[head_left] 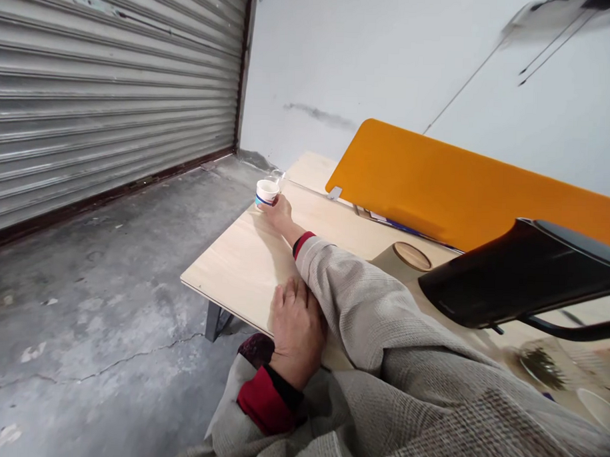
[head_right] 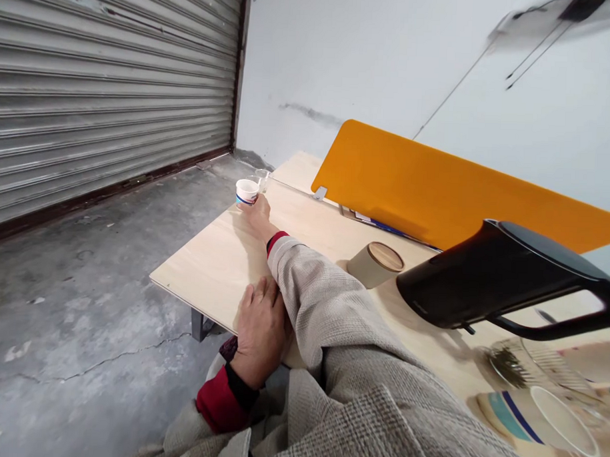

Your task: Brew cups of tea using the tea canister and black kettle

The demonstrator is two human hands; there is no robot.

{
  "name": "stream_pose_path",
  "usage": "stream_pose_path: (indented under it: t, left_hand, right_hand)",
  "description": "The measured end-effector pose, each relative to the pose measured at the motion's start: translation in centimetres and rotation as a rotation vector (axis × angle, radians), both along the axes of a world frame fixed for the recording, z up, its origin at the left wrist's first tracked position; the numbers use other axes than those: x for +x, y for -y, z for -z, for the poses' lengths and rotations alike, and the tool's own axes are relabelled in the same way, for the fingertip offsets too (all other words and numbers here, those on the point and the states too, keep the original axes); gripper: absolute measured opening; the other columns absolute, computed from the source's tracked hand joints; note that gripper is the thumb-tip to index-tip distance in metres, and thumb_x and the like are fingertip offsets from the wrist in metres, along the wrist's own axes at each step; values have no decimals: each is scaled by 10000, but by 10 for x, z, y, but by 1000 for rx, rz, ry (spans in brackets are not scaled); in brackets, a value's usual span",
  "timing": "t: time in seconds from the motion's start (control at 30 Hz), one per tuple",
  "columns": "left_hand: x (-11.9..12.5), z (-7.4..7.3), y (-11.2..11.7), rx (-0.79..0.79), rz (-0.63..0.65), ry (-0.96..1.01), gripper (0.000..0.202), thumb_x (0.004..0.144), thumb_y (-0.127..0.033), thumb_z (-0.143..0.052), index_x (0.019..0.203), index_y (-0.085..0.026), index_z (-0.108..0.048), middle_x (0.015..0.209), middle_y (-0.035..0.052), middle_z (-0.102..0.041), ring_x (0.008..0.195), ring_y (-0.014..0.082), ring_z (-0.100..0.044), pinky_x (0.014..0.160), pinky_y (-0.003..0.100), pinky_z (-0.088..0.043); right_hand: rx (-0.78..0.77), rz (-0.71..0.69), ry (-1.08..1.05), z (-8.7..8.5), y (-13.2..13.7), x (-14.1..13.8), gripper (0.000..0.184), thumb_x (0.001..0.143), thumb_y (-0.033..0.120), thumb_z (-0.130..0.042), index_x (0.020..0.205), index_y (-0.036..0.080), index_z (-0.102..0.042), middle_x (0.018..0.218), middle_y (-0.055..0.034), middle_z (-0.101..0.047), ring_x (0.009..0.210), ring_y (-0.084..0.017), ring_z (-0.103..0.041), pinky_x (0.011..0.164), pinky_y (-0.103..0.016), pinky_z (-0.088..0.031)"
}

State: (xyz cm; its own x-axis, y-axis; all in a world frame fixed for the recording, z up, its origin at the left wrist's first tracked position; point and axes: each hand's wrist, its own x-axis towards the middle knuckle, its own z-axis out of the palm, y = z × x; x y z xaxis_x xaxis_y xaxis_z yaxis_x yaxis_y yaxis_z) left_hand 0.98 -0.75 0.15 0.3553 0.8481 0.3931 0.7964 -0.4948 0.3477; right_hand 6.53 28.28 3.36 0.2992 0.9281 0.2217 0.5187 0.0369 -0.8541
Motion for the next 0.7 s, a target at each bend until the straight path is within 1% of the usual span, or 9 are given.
stream_pose_path:
  t: [0.1, 0.17, 0.23, 0.3, 0.37, 0.43, 0.53, 0.6, 0.7]
  left_hand:
    - [-2, 0, -1, -4, 6, -2, 497, 1032, -264, -532, 1507, -147, -616, 1563, 177, -628, 1468, 356, -548, 1213, 571, -441]
    - [-4, -1, -2, -20, 18, -20, 493, 1042, -298, -527, 1496, -135, -626, 1563, 186, -631, 1480, 361, -541, 1225, 578, -427]
    - [-5, -4, -3, -38, 29, -42, 481, 1048, -352, -526, 1440, -112, -667, 1568, 202, -625, 1494, 376, -532, 1238, 578, -413]
    - [-7, -7, -5, -52, 34, -55, 492, 1052, -394, -517, 1406, -98, -686, 1580, 213, -613, 1504, 390, -526, 1246, 579, -407]
    - [-7, -8, -7, -53, 41, -61, 497, 1060, -409, -491, 1391, -98, -695, 1577, 216, -616, 1512, 407, -521, 1251, 596, -398]
    - [-6, -7, -10, -54, 35, -56, 515, 1069, -406, -465, 1426, -100, -674, 1597, 206, -602, 1534, 416, -501, 1275, 604, -369]
    - [-5, -6, -13, -41, 24, -60, 486, 1048, -362, -479, 1401, -97, -681, 1558, 217, -633, 1551, 416, -483, 1283, 608, -354]
    - [-6, -6, -15, -11, 58, -58, 525, 1055, -375, -447, 1441, -82, -648, 1594, 238, -593, 1554, 433, -471, 1273, 635, -351]
    - [-7, -8, -17, 11, 101, -36, 579, 1078, -459, -381, 1423, -84, -657, 1597, 256, -579, 1530, 466, -476, 1231, 680, -366]
  right_hand:
    - [-32, 23, 3, -8, 13, 5, 428, 741, 256, -862, 1095, 190, -631, 1190, -88, -740, 1098, -252, -692, 1027, -413, -556]
    - [-36, 26, -23, -15, 26, 11, 502, 731, 265, -886, 1153, 172, -631, 1235, -111, -719, 1141, -261, -687, 1037, -411, -560]
    - [-36, -11, -61, -22, 45, 18, 580, 739, 282, -901, 1232, 148, -626, 1280, -139, -699, 1179, -272, -689, 1045, -411, -568]
    - [-8, -89, -83, -29, 73, 28, 626, 760, 323, -911, 1289, 146, -626, 1303, -150, -694, 1212, -288, -692, 1067, -434, -571]
    - [59, -183, -68, -34, 111, 40, 637, 786, 387, -910, 1326, 186, -637, 1319, -132, -698, 1232, -291, -696, 1085, -459, -574]
    - [112, -253, -15, -36, 159, 52, 616, 820, 423, -889, 1358, 247, -645, 1349, -101, -699, 1229, -273, -703, 1107, -472, -573]
    - [119, -266, 71, -35, 241, 73, 538, 893, 390, -826, 1388, 272, -652, 1395, -104, -692, 1223, -245, -709, 1090, -441, -595]
    - [105, -237, 123, -31, 296, 90, 483, 934, 365, -779, 1389, 249, -663, 1348, -120, -713, 1189, -242, -721, 1073, -450, -609]
    - [83, -91, 178, -22, 370, 124, 486, 921, 416, -801, 1360, 237, -693, 1299, -130, -735, 1157, -257, -729, 1030, -468, -630]
